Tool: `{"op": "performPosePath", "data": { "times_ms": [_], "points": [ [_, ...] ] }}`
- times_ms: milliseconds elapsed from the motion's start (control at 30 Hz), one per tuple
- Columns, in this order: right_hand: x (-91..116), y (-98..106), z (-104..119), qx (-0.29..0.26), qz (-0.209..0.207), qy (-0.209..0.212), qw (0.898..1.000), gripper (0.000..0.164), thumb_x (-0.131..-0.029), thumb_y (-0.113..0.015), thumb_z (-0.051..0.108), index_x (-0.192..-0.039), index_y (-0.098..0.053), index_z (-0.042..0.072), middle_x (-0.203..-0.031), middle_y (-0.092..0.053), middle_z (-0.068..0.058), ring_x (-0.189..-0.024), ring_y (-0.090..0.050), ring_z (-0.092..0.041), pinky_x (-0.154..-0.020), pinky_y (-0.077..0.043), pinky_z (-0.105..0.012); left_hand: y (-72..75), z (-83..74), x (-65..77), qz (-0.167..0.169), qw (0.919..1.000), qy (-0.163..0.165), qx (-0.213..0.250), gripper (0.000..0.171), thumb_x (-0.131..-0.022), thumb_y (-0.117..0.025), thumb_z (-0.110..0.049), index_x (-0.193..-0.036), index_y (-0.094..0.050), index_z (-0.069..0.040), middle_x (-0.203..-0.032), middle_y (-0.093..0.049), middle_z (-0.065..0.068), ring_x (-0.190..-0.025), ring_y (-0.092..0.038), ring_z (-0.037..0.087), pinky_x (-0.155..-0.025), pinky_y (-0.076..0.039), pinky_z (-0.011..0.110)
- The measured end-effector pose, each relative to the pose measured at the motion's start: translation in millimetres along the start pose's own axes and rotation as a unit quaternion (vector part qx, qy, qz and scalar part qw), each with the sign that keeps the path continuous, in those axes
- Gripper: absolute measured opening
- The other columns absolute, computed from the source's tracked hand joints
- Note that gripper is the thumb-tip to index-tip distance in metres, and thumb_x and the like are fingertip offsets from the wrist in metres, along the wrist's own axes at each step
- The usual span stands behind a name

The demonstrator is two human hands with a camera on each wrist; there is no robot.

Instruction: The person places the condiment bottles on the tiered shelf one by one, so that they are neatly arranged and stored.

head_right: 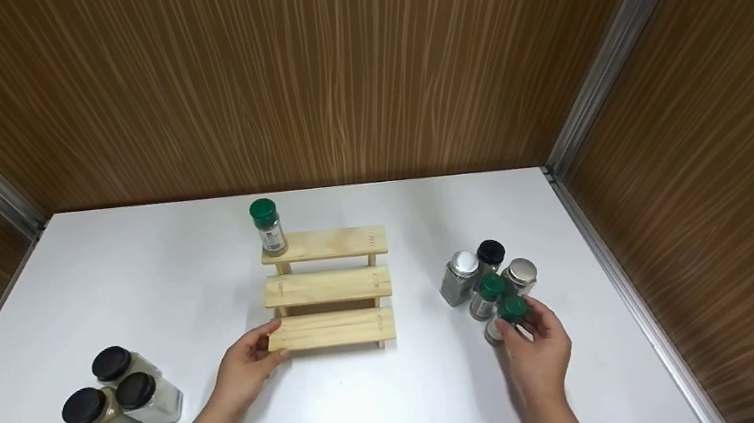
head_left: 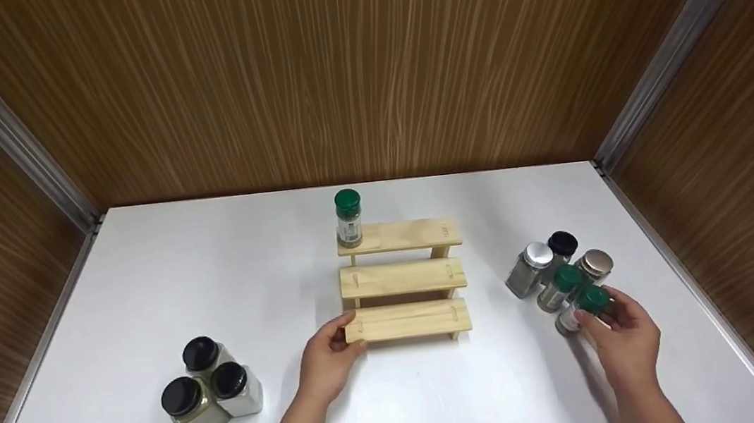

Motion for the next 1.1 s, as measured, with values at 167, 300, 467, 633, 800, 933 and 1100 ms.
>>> {"op": "performPosePath", "data": {
  "times_ms": [167, 300, 467, 633, 800, 933, 1100],
  "points": [
    [5, -2, 7, 0.003, 0.005, 0.015, 1.0, 0.06, -0.086, -0.077, -0.017, -0.142, -0.058, -0.006, -0.105, -0.065, 0.015, -0.099, -0.063, -0.004, -0.086, -0.052, -0.01, 0.2, 0.2, 0.3, 0.002, 1.0, 0.002, 0.008, 0.054, -0.093, -0.078, 0.0, -0.145, -0.061, 0.002, -0.11, -0.061, 0.014, -0.096, -0.059, 0.022, -0.079, -0.054, 0.024],
    [9, -4, 14, 0.014, 0.012, 0.028, 0.999, 0.059, -0.086, -0.078, -0.016, -0.141, -0.06, -0.005, -0.103, -0.067, 0.019, -0.097, -0.065, -0.001, -0.088, -0.052, -0.011, -0.3, 1.1, 0.0, -0.003, 0.9999, -0.007, 0.009, 0.054, -0.092, -0.078, 0.001, -0.143, -0.062, 0.004, -0.109, -0.063, 0.015, -0.095, -0.061, 0.022, -0.079, -0.054, 0.024],
    [13, -7, 23, 0.016, 0.016, 0.047, 0.999, 0.057, -0.085, -0.08, -0.016, -0.138, -0.063, -0.005, -0.101, -0.069, 0.022, -0.094, -0.066, 0.0, -0.09, -0.05, -0.01, -0.5, 1.2, -0.8, -0.006, 0.9999, -0.013, 0.009, 0.054, -0.091, -0.079, 0.002, -0.142, -0.062, 0.004, -0.108, -0.064, 0.015, -0.095, -0.062, 0.022, -0.08, -0.055, 0.024],
    [14, -13, 33, 0.006, 0.026, 0.074, 0.997, 0.054, -0.084, -0.079, -0.018, -0.135, -0.065, -0.006, -0.101, -0.071, 0.021, -0.093, -0.067, -0.002, -0.089, -0.05, -0.01, -0.3, 1.4, -1.1, -0.01, 0.9998, -0.017, 0.006, 0.053, -0.09, -0.079, 0.003, -0.141, -0.063, 0.005, -0.107, -0.064, 0.014, -0.094, -0.061, 0.021, -0.08, -0.054, 0.024],
    [15, -21, 45, -0.028, 0.038, 0.099, 0.994, 0.055, -0.081, -0.078, -0.022, -0.133, -0.065, -0.011, -0.101, -0.073, 0.015, -0.091, -0.067, -0.005, -0.085, -0.053, -0.013, 0.3, 1.6, 0.4, -0.006, 0.9998, -0.015, 0.007, 0.053, -0.091, -0.079, 0.0, -0.142, -0.063, 0.003, -0.109, -0.063, 0.014, -0.096, -0.061, 0.023, -0.081, -0.054, 0.025],
    [15, -30, 53, -0.058, 0.053, 0.104, 0.992, 0.054, -0.08, -0.077, -0.024, -0.131, -0.066, -0.011, -0.102, -0.074, 0.01, -0.092, -0.068, -0.007, -0.08, -0.056, -0.014, 0.7, 1.1, 1.3, -0.004, 0.9999, -0.014, 0.005, 0.054, -0.092, -0.079, -0.001, -0.143, -0.062, 0.003, -0.11, -0.063, 0.014, -0.097, -0.061, 0.023, -0.081, -0.055, 0.026],
    [14, -44, 66, -0.059, 0.074, 0.124, 0.988, 0.053, -0.08, -0.076, -0.023, -0.131, -0.066, -0.01, -0.105, -0.075, 0.01, -0.095, -0.069, -0.008, -0.081, -0.056, -0.015, 0.5, 1.1, 1.6, -0.003, 1.0, -0.004, 0.003, 0.053, -0.093, -0.078, -0.002, -0.144, -0.062, 0.002, -0.11, -0.062, 0.014, -0.096, -0.061, 0.022, -0.081, -0.054, 0.026]
  ]
}}
Point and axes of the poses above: each hand's wrist, its own x-axis away from the middle knuckle, its own y-axis out of the back of the hand, z = x × y, the point moved 1 cm from there along -x, towards the middle knuckle
